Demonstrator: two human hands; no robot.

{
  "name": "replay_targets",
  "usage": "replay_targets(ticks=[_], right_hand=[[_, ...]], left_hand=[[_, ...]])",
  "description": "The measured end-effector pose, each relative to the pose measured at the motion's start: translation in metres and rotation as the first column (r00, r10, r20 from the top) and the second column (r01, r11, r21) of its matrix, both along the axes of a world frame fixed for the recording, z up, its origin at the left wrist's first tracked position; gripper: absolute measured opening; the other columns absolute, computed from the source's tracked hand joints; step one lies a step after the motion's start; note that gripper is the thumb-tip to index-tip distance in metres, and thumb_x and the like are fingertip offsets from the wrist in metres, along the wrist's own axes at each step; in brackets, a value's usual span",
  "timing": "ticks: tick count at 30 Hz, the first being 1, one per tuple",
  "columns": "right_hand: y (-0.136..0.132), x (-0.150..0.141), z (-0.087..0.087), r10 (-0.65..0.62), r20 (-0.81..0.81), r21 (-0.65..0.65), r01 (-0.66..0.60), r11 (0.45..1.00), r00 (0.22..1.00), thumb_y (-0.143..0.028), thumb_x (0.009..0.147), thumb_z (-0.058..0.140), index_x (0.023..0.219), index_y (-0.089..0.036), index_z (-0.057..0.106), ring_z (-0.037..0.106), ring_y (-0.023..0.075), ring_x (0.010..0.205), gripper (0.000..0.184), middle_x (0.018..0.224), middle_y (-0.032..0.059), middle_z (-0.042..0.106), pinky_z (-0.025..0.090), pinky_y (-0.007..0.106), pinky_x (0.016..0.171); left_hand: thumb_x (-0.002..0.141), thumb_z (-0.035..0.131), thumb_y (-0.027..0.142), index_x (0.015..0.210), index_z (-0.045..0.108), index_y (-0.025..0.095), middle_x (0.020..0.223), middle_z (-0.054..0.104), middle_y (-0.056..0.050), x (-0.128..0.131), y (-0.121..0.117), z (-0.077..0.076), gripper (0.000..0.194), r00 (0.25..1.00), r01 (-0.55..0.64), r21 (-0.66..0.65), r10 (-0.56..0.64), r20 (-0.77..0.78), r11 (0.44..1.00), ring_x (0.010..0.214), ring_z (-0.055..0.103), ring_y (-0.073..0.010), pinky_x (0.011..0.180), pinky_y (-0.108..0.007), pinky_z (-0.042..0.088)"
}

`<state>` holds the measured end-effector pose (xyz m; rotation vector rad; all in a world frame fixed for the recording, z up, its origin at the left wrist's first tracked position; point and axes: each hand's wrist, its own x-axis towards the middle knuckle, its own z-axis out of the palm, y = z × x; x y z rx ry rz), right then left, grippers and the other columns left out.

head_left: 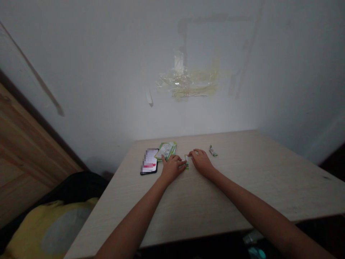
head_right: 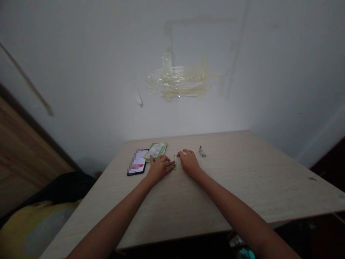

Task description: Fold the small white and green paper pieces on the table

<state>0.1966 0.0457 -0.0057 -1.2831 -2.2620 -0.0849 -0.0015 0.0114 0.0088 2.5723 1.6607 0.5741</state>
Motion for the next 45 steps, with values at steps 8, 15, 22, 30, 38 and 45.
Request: replay_targets(ticks=[8,15,22,30,38,45], right_hand=[[-0.006,0.004,0.004,0.128,-0.086,-0.003,-0.129,0.992,0.988,-0.013,0.091,0.048,0.11,-0.017,0.062,0.051,0.0222,0.118,0.023,0.115,0.0102,0.064,0.036,0.038,0.104],[-0.004,0.001,0.002,0.044,-0.054,-0.028,-0.045,0.999,0.998,-0.011,0.092,0.046,0.11,-0.017,0.063,0.051,0.0232,0.117,0.026,0.11,0.0095,0.067,0.035,0.038,0.101],[-0.008,-0.001,0.007,-0.002,-0.01,-0.036,0.001,0.999,1.0,-0.012,0.093,0.043,0.113,-0.019,0.062,0.049,0.0258,0.12,0.029,0.115,0.0115,0.066,0.033,0.041,0.103],[-0.006,-0.002,0.004,-0.016,0.008,-0.05,0.016,0.999,1.0,-0.013,0.092,0.044,0.119,-0.021,0.06,0.047,0.026,0.122,0.032,0.118,0.0103,0.065,0.03,0.042,0.106],[-0.003,-0.001,0.0,-0.029,-0.038,-0.108,0.025,0.994,0.999,-0.014,0.093,0.044,0.122,-0.02,0.057,0.048,0.0251,0.121,0.032,0.123,0.0105,0.062,0.032,0.041,0.104],[0.008,0.008,-0.007,0.028,-0.246,-0.187,-0.076,0.979,0.969,-0.014,0.09,0.047,0.117,-0.016,0.056,0.049,0.0202,0.118,0.028,0.121,0.0109,0.061,0.037,0.035,0.102]], left_hand=[[0.091,0.057,0.044,0.116,0.066,0.041,0.114,0.064,-0.001,0.0,-0.001,-0.002,0.027,1.0,-0.005,0.025,0.005,-0.004,1.0,0.12,0.048,-0.0252,0.106,-0.077,-0.004],[0.09,0.057,0.043,0.115,0.067,0.044,0.116,0.063,0.0,0.0,0.0,-0.001,0.026,1.0,-0.004,0.017,0.004,-0.007,1.0,0.12,0.048,-0.0259,0.106,-0.077,-0.006],[0.089,0.059,0.044,0.113,0.067,0.045,0.121,0.063,0.001,0.0,0.002,-0.003,0.025,1.0,-0.005,0.0,0.005,0.013,1.0,0.124,0.045,-0.0262,0.106,-0.077,-0.006],[0.089,0.06,0.043,0.113,0.067,0.045,0.122,0.062,0.0,-0.001,0.002,-0.001,0.025,1.0,0.0,-0.011,0.0,0.018,1.0,0.126,0.044,-0.0269,0.105,-0.078,-0.005],[0.09,0.058,0.043,0.114,0.067,0.044,0.122,0.062,0.0,-0.001,0.002,-0.003,0.026,1.0,0.002,0.005,-0.002,0.005,1.0,0.124,0.046,-0.0275,0.105,-0.079,-0.004],[0.091,0.057,0.042,0.115,0.067,0.043,0.119,0.063,0.0,0.0,0.0,-0.005,0.026,1.0,0.001,0.046,-0.002,0.005,0.999,0.122,0.047,-0.0263,0.105,-0.079,-0.005]])
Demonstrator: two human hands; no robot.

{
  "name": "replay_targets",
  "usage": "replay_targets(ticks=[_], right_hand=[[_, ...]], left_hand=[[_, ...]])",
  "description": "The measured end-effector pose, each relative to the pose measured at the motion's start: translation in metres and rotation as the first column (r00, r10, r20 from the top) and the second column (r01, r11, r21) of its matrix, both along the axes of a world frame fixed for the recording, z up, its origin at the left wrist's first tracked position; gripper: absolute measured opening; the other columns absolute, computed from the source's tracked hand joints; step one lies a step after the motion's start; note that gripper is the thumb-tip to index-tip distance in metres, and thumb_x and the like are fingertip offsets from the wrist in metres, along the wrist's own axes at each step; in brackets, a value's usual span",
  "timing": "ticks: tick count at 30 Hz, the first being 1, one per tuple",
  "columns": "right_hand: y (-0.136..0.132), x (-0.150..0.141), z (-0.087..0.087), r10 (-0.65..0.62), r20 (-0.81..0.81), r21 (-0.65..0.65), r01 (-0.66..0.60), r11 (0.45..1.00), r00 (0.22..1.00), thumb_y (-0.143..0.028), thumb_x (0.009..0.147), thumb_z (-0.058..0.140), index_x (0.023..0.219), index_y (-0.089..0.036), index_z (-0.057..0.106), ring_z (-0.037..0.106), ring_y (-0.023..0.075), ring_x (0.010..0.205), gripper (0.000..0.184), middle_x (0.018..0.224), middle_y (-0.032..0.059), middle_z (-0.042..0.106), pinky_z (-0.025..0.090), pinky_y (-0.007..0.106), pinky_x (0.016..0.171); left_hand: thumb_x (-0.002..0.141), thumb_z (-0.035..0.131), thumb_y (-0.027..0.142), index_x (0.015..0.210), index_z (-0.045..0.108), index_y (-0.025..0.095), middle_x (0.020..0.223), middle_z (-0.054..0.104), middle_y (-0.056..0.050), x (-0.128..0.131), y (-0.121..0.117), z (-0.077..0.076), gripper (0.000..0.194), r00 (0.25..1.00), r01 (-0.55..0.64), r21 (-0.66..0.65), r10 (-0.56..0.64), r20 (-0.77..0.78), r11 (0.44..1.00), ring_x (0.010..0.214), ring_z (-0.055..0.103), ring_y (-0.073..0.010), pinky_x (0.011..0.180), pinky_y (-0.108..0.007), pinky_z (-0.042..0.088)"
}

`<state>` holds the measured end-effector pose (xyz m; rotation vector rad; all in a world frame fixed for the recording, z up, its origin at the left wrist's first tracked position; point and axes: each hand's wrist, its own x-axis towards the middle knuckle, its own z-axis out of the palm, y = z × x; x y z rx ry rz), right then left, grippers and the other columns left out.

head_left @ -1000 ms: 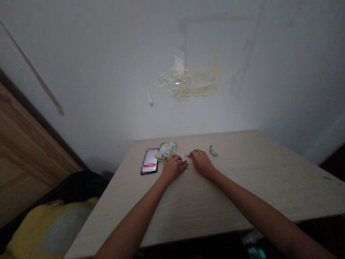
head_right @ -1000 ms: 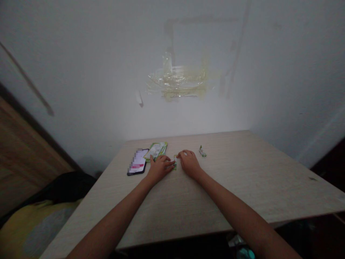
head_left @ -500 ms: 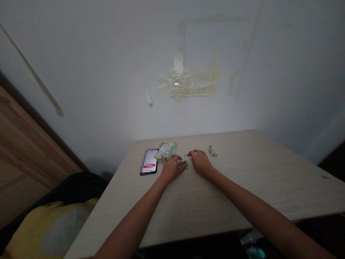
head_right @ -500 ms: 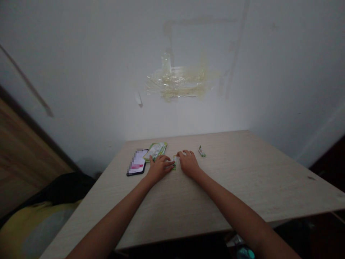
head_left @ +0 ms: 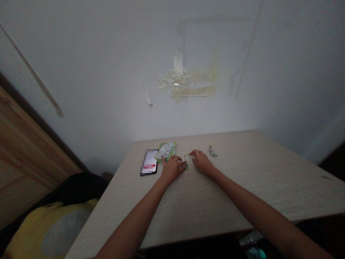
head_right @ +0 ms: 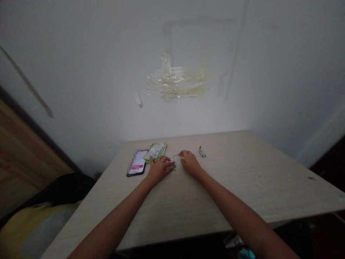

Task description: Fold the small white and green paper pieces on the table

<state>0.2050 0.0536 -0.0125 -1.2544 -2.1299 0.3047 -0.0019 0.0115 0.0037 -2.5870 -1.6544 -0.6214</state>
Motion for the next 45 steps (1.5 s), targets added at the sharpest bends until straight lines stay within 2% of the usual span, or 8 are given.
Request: replay_targets(ticks=[5,11,21,27,40,45], right_hand=[[0.0,0.002,-0.001,0.074,-0.021,0.067,-0.072,0.995,0.997,-0.011,0.087,0.05,0.113,-0.015,0.057,0.051,0.0206,0.114,0.028,0.116,0.0104,0.062,0.038,0.036,0.102],[-0.004,-0.002,0.003,0.075,0.036,0.065,-0.078,0.995,0.997,-0.007,0.086,0.048,0.11,-0.015,0.058,0.051,0.0208,0.113,0.027,0.112,0.0106,0.062,0.038,0.036,0.102],[-0.009,-0.003,0.007,0.101,0.073,0.136,-0.11,0.985,0.992,-0.004,0.087,0.045,0.103,-0.015,0.06,0.053,0.0208,0.107,0.024,0.106,0.0096,0.063,0.04,0.036,0.098],[-0.017,-0.002,0.014,0.171,0.058,0.178,-0.179,0.968,0.984,-0.003,0.085,0.045,0.096,-0.017,0.061,0.054,0.0206,0.102,0.024,0.099,0.0079,0.063,0.04,0.036,0.096],[-0.024,0.002,0.019,0.297,0.027,0.195,-0.297,0.935,0.954,0.001,0.074,0.046,0.088,-0.019,0.058,0.052,0.0218,0.097,0.027,0.093,0.0066,0.061,0.04,0.037,0.094],[-0.031,0.003,0.023,0.318,0.042,0.175,-0.321,0.931,0.947,0.001,0.074,0.047,0.088,-0.02,0.058,0.053,0.0219,0.101,0.028,0.096,0.0063,0.062,0.037,0.04,0.101]], left_hand=[[0.091,0.057,0.043,0.116,0.066,0.041,0.115,0.065,0.0,0.001,-0.001,0.002,0.026,1.0,0.01,-0.002,-0.01,0.001,1.0,0.12,0.049,-0.0255,0.105,-0.079,-0.005],[0.091,0.058,0.043,0.115,0.067,0.041,0.112,0.066,-0.001,0.0,0.0,0.003,0.026,1.0,0.009,-0.004,-0.009,-0.006,1.0,0.12,0.049,-0.0258,0.105,-0.079,-0.004],[0.091,0.056,0.045,0.116,0.066,0.041,0.11,0.066,-0.001,0.0,0.001,0.003,0.027,1.0,0.009,-0.02,-0.009,-0.025,1.0,0.12,0.048,-0.0268,0.104,-0.08,-0.006],[0.091,0.056,0.044,0.117,0.066,0.041,0.11,0.066,-0.001,-0.001,0.002,0.001,0.028,1.0,0.014,-0.013,-0.015,-0.008,1.0,0.119,0.049,-0.0264,0.103,-0.08,-0.008],[0.091,0.057,0.044,0.117,0.065,0.041,0.11,0.066,-0.001,0.001,-0.001,0.004,0.028,0.999,-0.011,-0.021,0.01,-0.04,1.0,0.118,0.049,-0.0247,0.105,-0.078,-0.005],[0.09,0.058,0.044,0.115,0.067,0.041,0.109,0.066,-0.001,0.001,-0.001,0.003,0.026,1.0,-0.003,-0.009,0.003,-0.024,1.0,0.118,0.049,-0.0248,0.105,-0.079,-0.006]])
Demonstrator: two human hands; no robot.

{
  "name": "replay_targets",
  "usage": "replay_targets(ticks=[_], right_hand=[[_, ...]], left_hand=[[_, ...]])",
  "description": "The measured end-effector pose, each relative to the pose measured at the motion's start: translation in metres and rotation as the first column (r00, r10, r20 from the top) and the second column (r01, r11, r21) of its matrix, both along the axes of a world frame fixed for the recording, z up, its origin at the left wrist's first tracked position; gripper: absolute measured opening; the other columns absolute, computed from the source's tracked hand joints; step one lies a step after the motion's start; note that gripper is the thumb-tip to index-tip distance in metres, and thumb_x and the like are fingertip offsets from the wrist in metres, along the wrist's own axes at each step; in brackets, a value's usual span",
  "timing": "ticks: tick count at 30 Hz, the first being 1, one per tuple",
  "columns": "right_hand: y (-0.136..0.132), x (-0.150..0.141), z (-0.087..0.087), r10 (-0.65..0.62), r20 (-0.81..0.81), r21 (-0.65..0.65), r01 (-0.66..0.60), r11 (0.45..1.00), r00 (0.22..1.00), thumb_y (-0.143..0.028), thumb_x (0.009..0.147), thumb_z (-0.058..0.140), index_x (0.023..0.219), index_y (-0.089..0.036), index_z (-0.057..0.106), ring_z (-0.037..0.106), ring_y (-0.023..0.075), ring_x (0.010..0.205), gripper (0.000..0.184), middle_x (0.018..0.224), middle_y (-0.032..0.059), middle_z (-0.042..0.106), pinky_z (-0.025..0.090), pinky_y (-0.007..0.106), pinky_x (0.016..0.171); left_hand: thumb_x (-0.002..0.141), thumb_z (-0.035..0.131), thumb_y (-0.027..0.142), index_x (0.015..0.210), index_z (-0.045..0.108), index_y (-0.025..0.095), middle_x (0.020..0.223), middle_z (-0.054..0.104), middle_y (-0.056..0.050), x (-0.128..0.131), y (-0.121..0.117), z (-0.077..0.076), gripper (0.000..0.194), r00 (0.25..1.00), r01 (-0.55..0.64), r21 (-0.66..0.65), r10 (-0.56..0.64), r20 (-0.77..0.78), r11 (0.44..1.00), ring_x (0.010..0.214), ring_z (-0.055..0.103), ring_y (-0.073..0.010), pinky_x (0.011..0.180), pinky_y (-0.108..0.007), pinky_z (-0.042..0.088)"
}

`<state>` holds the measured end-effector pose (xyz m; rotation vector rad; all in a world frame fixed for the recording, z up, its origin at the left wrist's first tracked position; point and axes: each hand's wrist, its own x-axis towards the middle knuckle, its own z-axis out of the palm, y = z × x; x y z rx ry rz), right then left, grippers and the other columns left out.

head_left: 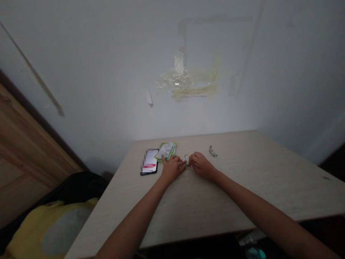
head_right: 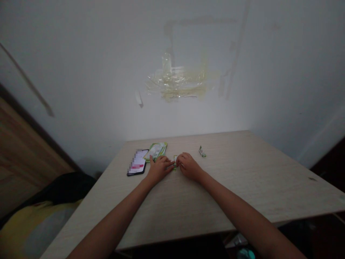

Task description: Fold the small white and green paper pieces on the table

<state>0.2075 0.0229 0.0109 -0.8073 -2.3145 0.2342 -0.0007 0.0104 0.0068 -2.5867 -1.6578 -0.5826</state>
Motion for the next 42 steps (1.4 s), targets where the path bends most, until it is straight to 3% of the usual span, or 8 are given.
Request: replay_targets(ticks=[6,23,35,42], right_hand=[[-0.003,0.0,0.0,0.029,0.012,0.011,-0.029,1.0,1.0,0.001,0.071,0.049,0.088,-0.022,0.059,0.055,0.0216,0.102,0.03,0.096,0.0053,0.063,0.03,0.045,0.11],[-0.006,0.003,0.003,0.152,-0.037,-0.008,-0.153,0.988,0.988,0.002,0.069,0.049,0.085,-0.023,0.063,0.057,0.0213,0.109,0.032,0.094,0.0036,0.066,0.034,0.044,0.107],[0.005,0.006,-0.008,0.005,-0.195,-0.056,-0.016,0.998,0.981,0.002,0.07,0.049,0.08,-0.021,0.065,0.058,0.0216,0.106,0.029,0.095,0.0056,0.066,0.043,0.039,0.097],[0.012,0.006,-0.014,-0.037,-0.113,-0.07,0.029,0.997,0.993,0.002,0.07,0.052,0.084,-0.021,0.066,0.058,0.0219,0.109,0.031,0.099,0.0061,0.067,0.043,0.04,0.099]], left_hand=[[0.091,0.056,0.045,0.116,0.066,0.042,0.11,0.066,-0.001,-0.001,0.0,0.002,0.027,1.0,0.007,-0.017,-0.008,-0.003,1.0,0.118,0.05,-0.0261,0.105,-0.079,-0.004],[0.091,0.055,0.047,0.117,0.065,0.042,0.109,0.066,-0.001,-0.002,0.001,0.0,0.028,1.0,0.009,-0.03,-0.009,0.009,1.0,0.119,0.049,-0.0255,0.104,-0.079,-0.008],[0.091,0.057,0.045,0.118,0.065,0.041,0.112,0.066,-0.001,0.0,0.001,0.002,0.029,1.0,-0.017,-0.044,0.017,-0.008,0.999,0.12,0.048,-0.025,0.107,-0.076,-0.005],[0.092,0.054,0.045,0.118,0.065,0.04,0.113,0.067,-0.001,0.0,-0.001,0.003,0.029,1.0,-0.011,-0.044,0.01,-0.012,0.999,0.121,0.048,-0.026,0.106,-0.077,-0.003]])
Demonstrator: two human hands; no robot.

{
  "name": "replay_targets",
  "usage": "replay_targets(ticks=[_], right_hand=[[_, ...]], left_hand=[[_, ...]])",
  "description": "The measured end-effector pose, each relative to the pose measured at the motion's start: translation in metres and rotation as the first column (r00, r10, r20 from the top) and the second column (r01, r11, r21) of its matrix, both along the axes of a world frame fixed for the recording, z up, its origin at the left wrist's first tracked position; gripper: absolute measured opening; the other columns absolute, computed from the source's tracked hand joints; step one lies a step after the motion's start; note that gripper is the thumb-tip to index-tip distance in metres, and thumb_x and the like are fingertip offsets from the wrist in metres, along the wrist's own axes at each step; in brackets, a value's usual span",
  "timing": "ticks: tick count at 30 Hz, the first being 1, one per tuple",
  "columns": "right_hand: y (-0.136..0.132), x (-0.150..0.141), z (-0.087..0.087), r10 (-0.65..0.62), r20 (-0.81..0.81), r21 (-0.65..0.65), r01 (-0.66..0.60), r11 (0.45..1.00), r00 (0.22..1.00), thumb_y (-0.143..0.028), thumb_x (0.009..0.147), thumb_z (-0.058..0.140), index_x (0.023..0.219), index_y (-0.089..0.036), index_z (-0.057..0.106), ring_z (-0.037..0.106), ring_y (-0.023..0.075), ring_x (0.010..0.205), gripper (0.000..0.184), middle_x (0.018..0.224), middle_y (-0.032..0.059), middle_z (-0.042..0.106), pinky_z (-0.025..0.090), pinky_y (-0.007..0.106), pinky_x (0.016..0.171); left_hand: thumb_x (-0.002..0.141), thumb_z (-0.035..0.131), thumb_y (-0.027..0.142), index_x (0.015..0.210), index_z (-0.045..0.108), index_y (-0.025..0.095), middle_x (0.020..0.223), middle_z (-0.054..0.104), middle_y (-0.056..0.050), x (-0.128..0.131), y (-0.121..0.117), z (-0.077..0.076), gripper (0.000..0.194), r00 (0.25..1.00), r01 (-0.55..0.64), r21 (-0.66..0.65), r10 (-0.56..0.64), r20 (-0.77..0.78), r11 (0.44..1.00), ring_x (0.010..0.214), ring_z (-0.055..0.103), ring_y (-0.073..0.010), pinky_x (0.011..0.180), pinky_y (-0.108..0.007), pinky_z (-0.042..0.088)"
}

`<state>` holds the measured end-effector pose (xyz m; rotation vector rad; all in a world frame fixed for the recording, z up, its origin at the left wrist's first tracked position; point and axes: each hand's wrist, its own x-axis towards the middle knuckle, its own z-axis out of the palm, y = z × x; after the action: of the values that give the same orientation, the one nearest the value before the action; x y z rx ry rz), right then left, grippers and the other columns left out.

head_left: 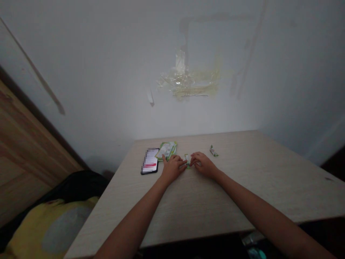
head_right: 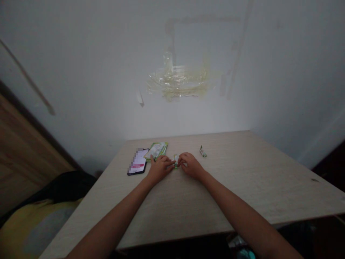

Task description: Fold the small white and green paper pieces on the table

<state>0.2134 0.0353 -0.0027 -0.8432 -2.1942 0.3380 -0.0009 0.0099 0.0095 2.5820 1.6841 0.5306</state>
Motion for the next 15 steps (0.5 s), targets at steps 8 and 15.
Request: replay_targets(ticks=[8,15], right_hand=[[0.0022,-0.0045,-0.0018,-0.116,0.113,0.095,0.105,0.99,0.987,-0.004,0.079,0.053,0.095,-0.019,0.066,0.054,0.0227,0.114,0.026,0.106,0.0086,0.065,0.04,0.04,0.102],[0.0083,-0.005,-0.0011,-0.189,0.187,0.085,0.176,0.981,0.964,-0.012,0.087,0.052,0.099,-0.019,0.066,0.053,0.0226,0.112,0.02,0.104,0.0081,0.065,0.037,0.041,0.102]], left_hand=[[0.091,0.055,0.044,0.118,0.066,0.04,0.111,0.067,-0.002,0.0004,0.0002,-0.0005,0.028,1.0,0.0,0.011,0.0,-0.001,1.0,0.12,0.049,-0.0263,0.107,-0.077,0.0],[0.092,0.056,0.041,0.117,0.066,0.039,0.112,0.066,-0.002,-0.0003,0.0021,-0.0019,0.028,0.999,0.02,0.0,-0.02,0.038,1.0,0.12,0.049,-0.0262,0.105,-0.08,-0.001]])
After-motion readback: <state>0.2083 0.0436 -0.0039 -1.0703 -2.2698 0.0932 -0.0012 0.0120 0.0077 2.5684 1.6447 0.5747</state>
